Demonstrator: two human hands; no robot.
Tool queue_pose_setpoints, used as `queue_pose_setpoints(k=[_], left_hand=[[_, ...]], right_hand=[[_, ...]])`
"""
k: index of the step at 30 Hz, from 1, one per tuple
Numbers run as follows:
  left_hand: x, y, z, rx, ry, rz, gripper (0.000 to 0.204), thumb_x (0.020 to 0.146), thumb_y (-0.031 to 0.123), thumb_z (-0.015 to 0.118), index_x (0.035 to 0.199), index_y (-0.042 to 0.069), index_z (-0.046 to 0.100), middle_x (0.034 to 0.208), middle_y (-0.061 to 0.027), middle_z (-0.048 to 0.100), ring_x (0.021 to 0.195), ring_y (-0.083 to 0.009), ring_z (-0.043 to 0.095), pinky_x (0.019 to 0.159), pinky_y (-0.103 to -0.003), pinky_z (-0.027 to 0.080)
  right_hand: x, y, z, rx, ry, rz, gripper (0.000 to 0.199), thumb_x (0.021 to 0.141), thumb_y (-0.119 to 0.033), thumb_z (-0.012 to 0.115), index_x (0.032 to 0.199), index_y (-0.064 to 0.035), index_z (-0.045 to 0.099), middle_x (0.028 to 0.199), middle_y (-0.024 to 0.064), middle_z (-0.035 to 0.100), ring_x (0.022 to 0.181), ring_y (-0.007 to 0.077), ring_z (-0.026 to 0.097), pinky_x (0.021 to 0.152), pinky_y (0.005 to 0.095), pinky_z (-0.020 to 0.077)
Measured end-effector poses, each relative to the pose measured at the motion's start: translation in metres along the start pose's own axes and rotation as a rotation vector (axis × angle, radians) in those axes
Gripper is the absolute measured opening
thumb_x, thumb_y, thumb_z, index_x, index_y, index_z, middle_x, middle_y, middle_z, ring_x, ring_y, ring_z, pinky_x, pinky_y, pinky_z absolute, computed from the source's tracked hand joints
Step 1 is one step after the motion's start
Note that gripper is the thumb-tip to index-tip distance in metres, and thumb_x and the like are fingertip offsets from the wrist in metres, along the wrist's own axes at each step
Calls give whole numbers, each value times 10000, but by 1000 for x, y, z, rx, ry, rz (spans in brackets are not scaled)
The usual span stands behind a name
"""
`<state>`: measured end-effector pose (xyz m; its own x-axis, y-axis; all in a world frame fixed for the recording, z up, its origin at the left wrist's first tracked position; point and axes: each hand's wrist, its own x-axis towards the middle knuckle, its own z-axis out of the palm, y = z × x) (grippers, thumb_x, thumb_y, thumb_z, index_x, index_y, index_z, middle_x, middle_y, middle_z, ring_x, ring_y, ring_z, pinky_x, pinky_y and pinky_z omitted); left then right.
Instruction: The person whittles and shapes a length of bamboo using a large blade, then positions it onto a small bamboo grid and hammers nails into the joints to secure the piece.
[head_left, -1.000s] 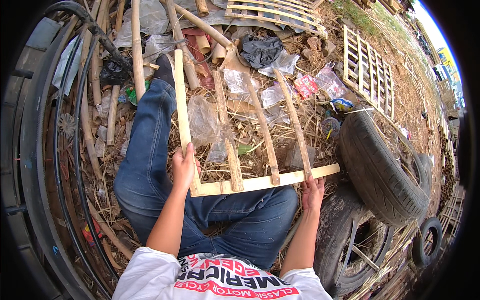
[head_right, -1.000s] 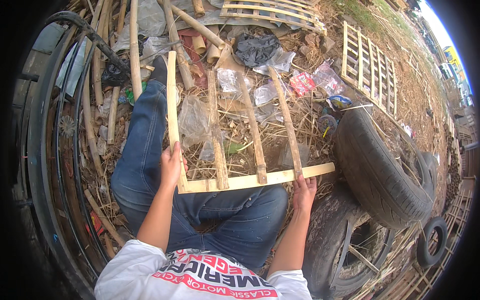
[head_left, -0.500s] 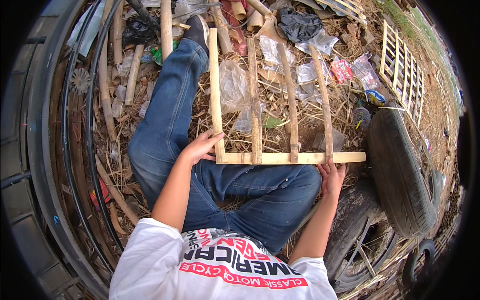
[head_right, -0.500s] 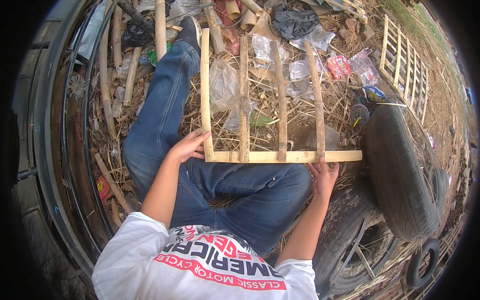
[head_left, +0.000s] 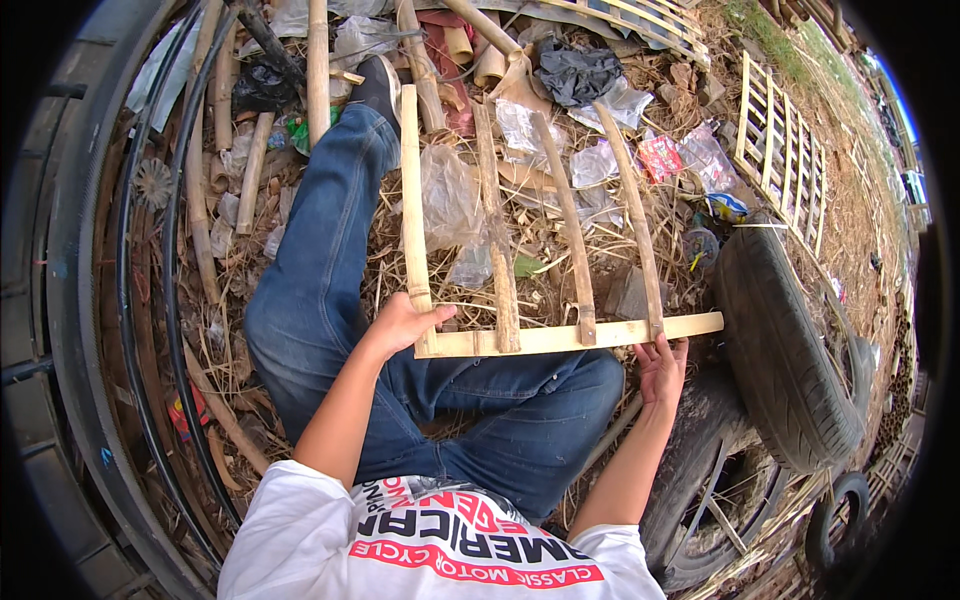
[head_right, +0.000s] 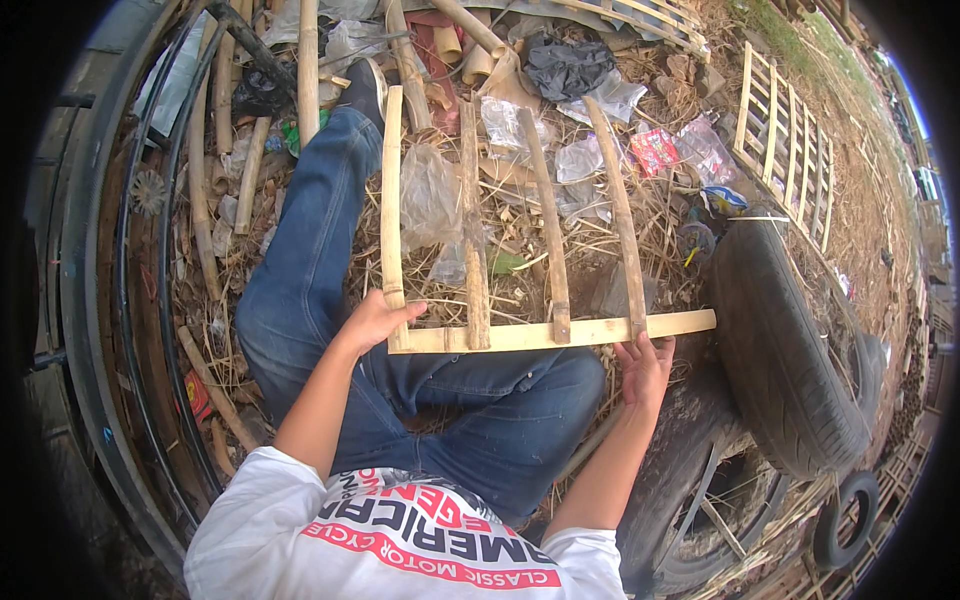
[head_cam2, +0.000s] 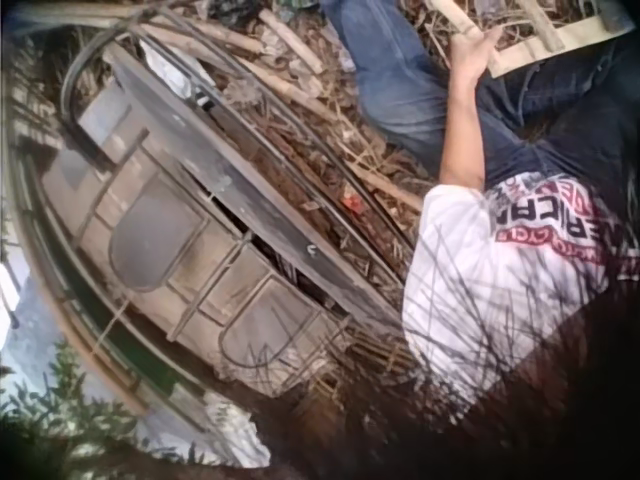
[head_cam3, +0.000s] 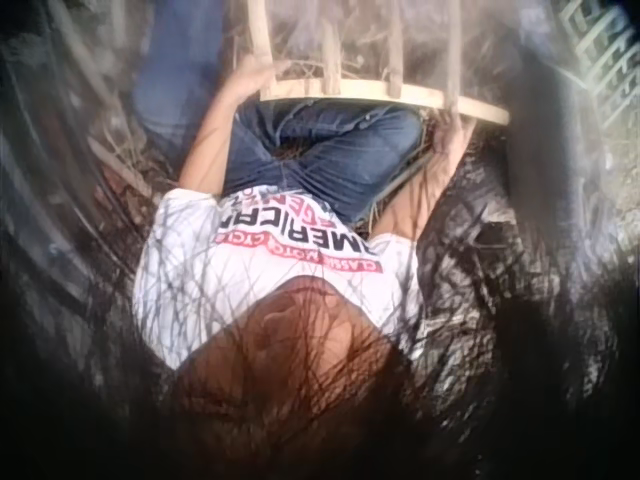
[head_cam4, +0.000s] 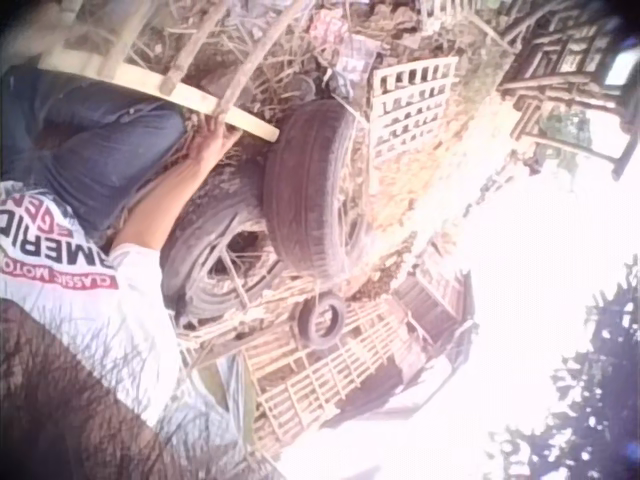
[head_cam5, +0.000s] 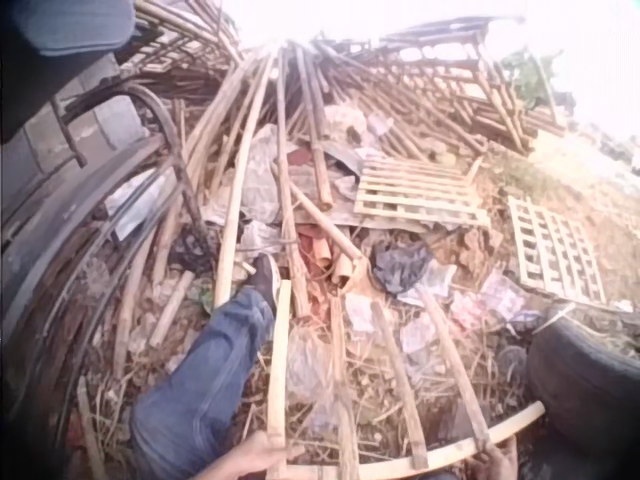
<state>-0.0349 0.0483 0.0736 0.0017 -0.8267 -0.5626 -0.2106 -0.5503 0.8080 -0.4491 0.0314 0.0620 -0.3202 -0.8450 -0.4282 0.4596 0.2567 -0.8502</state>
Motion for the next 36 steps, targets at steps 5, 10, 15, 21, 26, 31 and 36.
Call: queue_pose_setpoints(k=[5,10,15,21,26,31,36], left_hand=[[-14,22,1,-104,1,49,318,832,220,778,988,-40,679,821,-53,691,722,-115,624,680,-300,518],[-22,38,-6,-185,52,90,318,845,221,765,1002,-41,674,860,-51,690,742,-102,620,677,-288,517],[2,48,-19,-179,127,26,316,850,226,758,1024,-22,670,873,-50,681,752,-106,614,669,-290,518],[53,39,-29,-139,132,49,356,834,294,774,935,-28,662,819,-55,654,707,-112,587,639,-291,488],[73,8,-18,-9,146,37,390,835,347,769,968,-8,676,836,-41,670,728,-112,580,675,-290,480],[85,-24,-14,-32,192,55,349,843,348,768,875,30,631,754,22,583,671,-92,499,639,-286,445],[86,-30,-6,97,179,53,377,839,361,770,867,14,626,753,-6,600,672,-109,521,642,-302,457]], right_hand=[[4,-1,-6,61,-76,-39,409,930,-49,594,1284,-111,400,1107,122,627,907,243,682,704,343,621],[7,5,-10,179,-106,-106,425,922,-42,603,1273,-121,377,1097,118,625,928,256,677,699,351,624],[25,3,13,194,-145,-107,473,906,-46,629,1294,-120,370,1085,119,627,904,255,679,685,350,620],[77,25,37,105,-103,0,433,890,-53,659,1233,-100,400,1084,124,615,915,301,665,727,386,608],[79,29,36,-88,30,85,416,909,-89,651,1243,-4,419,1049,160,623,885,263,669,707,352,614],[79,19,36,-361,47,125,424,864,-121,718,1119,132,492,914,221,671,760,269,707,620,325,614],[77,21,25,-400,121,138,420,829,-108,754,1049,119,477,859,212,670,679,258,708,533,310,599]])
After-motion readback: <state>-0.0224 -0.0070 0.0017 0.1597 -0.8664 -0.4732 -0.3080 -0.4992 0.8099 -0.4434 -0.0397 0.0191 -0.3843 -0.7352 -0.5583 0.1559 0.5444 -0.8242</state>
